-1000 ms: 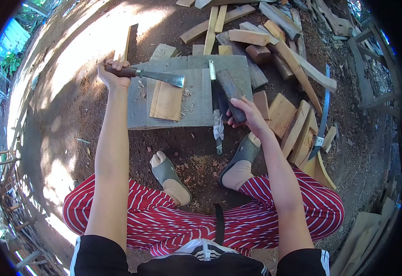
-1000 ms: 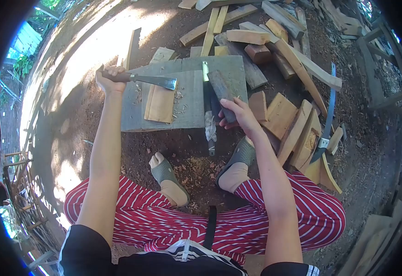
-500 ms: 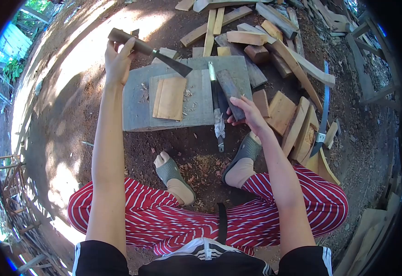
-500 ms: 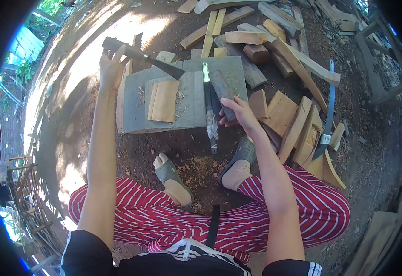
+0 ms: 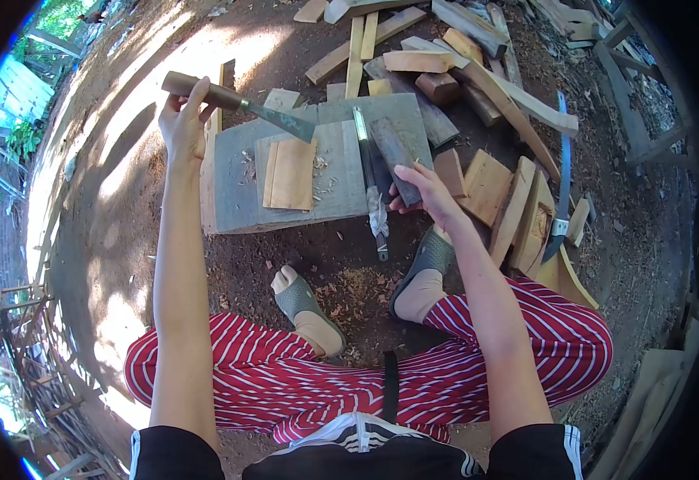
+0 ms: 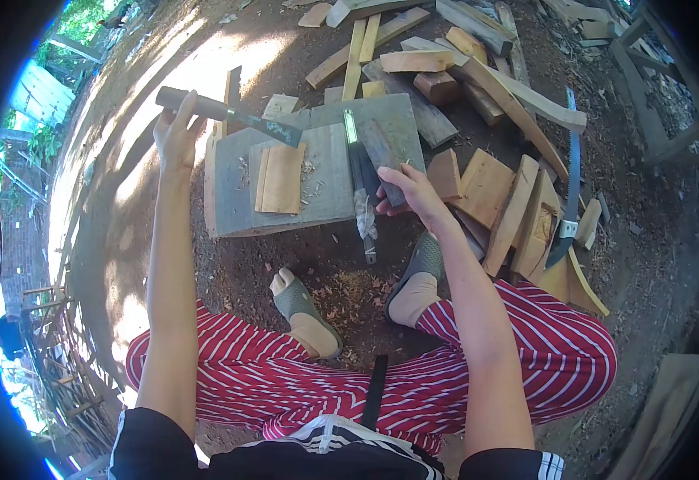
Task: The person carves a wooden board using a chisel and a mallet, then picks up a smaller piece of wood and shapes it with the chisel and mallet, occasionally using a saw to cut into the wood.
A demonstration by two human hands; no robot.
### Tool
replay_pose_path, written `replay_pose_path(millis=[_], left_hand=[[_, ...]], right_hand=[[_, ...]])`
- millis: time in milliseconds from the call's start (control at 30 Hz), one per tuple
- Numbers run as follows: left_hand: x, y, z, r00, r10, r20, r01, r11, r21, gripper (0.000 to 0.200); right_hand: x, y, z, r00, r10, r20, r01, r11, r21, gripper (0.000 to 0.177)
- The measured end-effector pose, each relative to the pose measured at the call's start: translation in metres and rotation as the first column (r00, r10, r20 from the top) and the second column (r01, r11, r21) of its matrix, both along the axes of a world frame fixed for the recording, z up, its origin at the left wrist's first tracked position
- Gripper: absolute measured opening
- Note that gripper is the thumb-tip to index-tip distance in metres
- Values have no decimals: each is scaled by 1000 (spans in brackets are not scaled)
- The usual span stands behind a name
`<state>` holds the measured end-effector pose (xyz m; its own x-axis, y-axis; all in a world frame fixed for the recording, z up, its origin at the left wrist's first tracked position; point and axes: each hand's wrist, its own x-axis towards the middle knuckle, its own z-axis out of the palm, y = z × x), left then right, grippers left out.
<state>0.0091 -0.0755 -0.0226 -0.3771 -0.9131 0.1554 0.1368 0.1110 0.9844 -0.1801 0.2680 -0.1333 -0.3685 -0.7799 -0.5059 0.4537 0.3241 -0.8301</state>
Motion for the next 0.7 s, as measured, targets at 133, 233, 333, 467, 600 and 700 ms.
replay_pose_path(millis=[133, 233, 333, 467, 600, 700], left_hand=[[-2, 19, 3, 989, 3, 149, 6, 998, -56, 38], [-5, 27, 3, 986, -19, 166, 29, 998, -61, 40], [-6, 33, 7, 989, -4, 149, 17, 996, -85, 39], [-6, 37, 8, 990, 28, 141, -10, 991, -130, 37], [-8, 43, 10, 991, 55, 119, -36, 988, -152, 41], [-9, 48, 14, 985, 48, 165, -26, 991, -134, 37]], right_hand=[[-1, 1, -1, 1000, 18, -16, -18, 1000, 14, 40], [-2, 0, 0, 1000, 24, -19, -24, 1000, 15, 41], [-2, 0, 0, 999, 29, -17, -28, 999, 14, 41], [-1, 1, 1, 999, 27, -17, -27, 1000, 11, 42], [-2, 0, 1, 1000, 20, -11, -20, 1000, 15, 42], [-2, 1, -1, 999, 30, -14, -30, 999, 12, 43]])
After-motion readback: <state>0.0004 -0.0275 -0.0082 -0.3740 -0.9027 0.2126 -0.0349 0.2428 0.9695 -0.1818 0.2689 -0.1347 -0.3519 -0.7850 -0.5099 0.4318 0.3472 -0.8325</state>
